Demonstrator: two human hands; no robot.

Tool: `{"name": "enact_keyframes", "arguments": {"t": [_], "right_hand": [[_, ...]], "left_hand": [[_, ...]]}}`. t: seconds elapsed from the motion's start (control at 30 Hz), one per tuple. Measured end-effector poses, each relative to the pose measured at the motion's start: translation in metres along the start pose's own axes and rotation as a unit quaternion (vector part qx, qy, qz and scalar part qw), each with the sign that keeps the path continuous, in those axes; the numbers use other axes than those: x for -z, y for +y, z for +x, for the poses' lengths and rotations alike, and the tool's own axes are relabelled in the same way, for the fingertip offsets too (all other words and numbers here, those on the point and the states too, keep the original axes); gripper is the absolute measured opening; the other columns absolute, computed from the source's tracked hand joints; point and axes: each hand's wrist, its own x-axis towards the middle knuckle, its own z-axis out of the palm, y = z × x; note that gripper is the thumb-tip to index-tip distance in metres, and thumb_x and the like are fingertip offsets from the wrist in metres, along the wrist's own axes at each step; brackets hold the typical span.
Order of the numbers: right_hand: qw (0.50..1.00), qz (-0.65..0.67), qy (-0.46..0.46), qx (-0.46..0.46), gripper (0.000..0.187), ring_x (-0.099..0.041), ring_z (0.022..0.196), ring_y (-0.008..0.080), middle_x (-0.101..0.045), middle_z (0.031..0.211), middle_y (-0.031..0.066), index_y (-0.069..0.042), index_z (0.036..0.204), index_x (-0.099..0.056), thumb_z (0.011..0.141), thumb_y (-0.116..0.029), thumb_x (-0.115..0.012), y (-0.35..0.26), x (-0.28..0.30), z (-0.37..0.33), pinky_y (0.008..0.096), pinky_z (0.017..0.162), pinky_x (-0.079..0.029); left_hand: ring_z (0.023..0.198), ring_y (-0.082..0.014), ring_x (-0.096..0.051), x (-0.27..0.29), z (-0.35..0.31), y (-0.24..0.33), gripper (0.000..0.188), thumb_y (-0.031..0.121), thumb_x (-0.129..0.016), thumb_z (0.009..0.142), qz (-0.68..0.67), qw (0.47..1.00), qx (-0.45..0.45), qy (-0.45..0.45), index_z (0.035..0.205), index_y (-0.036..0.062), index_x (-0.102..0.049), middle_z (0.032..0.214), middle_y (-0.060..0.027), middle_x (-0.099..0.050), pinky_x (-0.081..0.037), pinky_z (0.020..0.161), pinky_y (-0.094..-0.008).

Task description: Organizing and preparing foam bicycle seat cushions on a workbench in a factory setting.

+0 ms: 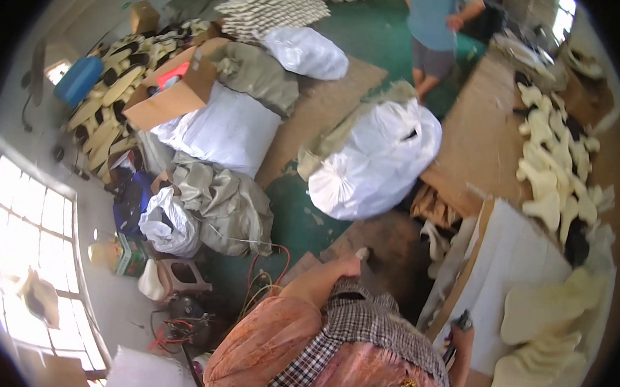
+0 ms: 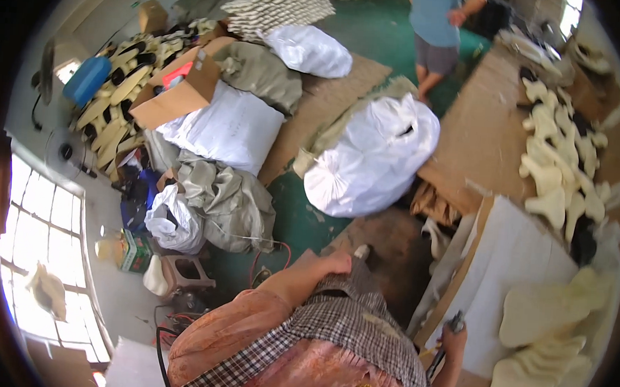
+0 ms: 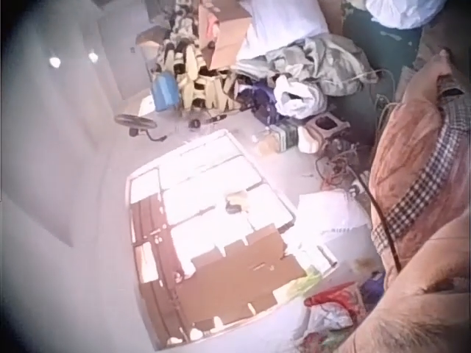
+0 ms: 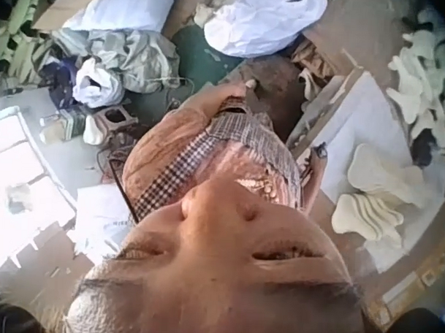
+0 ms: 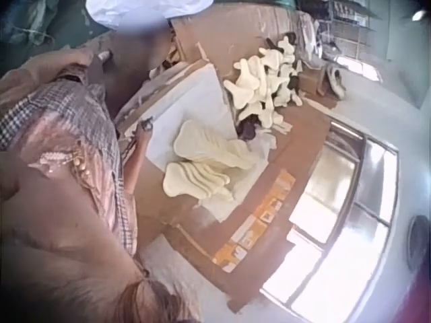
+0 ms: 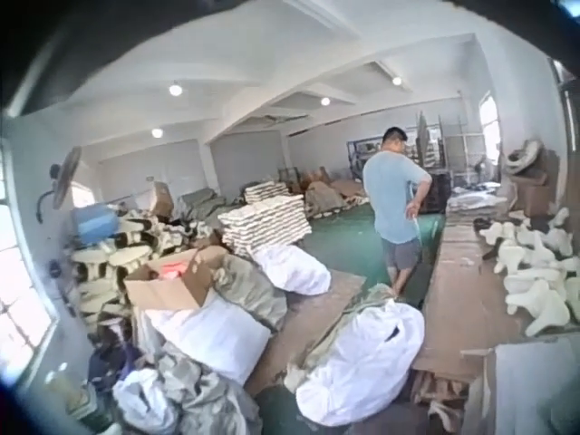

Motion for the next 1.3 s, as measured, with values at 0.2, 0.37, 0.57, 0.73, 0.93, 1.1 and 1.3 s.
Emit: {"name": "enact_keyframes", "arguments": {"t": [0.2,0.37,0.57,0.73,0.93,1.1,1.3], "right_hand": [[1.0,0.006,0.03,-0.004,0.063,-0.062,0.057,0.0227,-0.063,0.078,0.0169,-0.001,0.131,-0.039,0.072,-0.01,-0.061,-0.049,-0.023,-0.025,0.0352,0.046,-0.051],[0.995,0.03,0.099,-0.002,0.063,-0.063,0.057,0.0247,-0.063,0.082,0.0199,-0.005,0.131,-0.041,0.071,-0.01,-0.06,-0.041,-0.021,-0.047,0.0351,0.047,-0.052],[0.986,0.009,0.16,0.045,0.061,-0.062,0.088,0.0372,-0.063,0.1,0.0223,-0.008,0.128,-0.044,0.07,-0.018,-0.061,-0.021,-0.036,-0.037,0.0425,0.075,-0.051],[0.965,0.038,0.256,0.049,0.061,-0.054,0.108,0.0358,-0.058,0.113,0.0216,-0.008,0.128,-0.045,0.07,-0.02,-0.063,-0.01,-0.058,-0.047,0.0397,0.092,-0.042],[0.95,0.125,0.274,0.082,0.064,-0.047,0.12,0.0322,-0.049,0.128,0.0207,-0.005,0.132,-0.04,0.075,-0.022,-0.064,-0.016,-0.086,-0.045,0.0372,0.1,-0.037],[0.934,0.111,0.335,0.057,0.062,-0.053,0.112,0.0341,-0.054,0.122,0.0197,-0.007,0.13,-0.043,0.076,-0.023,-0.067,-0.012,-0.111,-0.043,0.0385,0.096,-0.041],[0.897,0.23,0.378,-0.005,0.056,-0.054,0.108,0.0234,-0.058,0.116,0.0151,-0.007,0.129,-0.045,0.077,-0.013,-0.067,-0.056,-0.1,-0.082,0.0324,0.092,-0.041]], "left_hand": [[0.063,-0.0211,-0.059,0.033,-0.013,-0.001,0.016,0.02,-0.066,0.066,-0.154,0.984,0.076,-0.04,0.077,0.0077,-0.066,0.072,-0.0104,-0.064,-0.048,0.062,-0.0359],[0.064,-0.0179,-0.06,0.039,0.025,0.03,0.016,0.015,-0.069,0.066,-0.12,0.991,0.031,-0.044,0.081,0.0074,-0.066,0.072,-0.007,-0.064,-0.048,0.058,-0.0332],[0.055,-0.0128,-0.056,0.048,0.083,0.067,0.013,0.009,-0.064,0.076,-0.146,0.982,0.018,-0.116,0.089,0.0058,-0.064,0.07,-0.0031,-0.061,-0.043,0.044,-0.0258],[0.061,-0.012,-0.058,0.06,0.142,0.166,0.017,0.01,-0.064,0.075,-0.129,0.975,-0.066,-0.166,0.09,0.0047,-0.066,0.076,-0.004,-0.064,-0.047,0.054,-0.0261],[0.063,-0.0108,-0.057,0.049,0.231,0.275,0.021,0.013,-0.061,0.081,-0.077,0.932,-0.245,-0.256,0.102,0.006,-0.061,0.08,-0.0028,-0.062,-0.048,0.053,-0.0247],[0.079,-0.0209,-0.063,0.012,0.242,0.358,0.03,0.015,-0.066,0.071,-0.051,0.904,-0.388,-0.176,0.098,0.0027,-0.062,0.083,-0.0107,-0.065,-0.05,0.074,-0.0334],[0.102,-0.0318,-0.057,-0.002,0.24,0.462,0.054,0.014,-0.066,0.068,-0.035,0.843,-0.524,-0.116,0.118,0.0045,-0.051,0.108,-0.0173,-0.06,-0.046,0.087,-0.0392]]}}
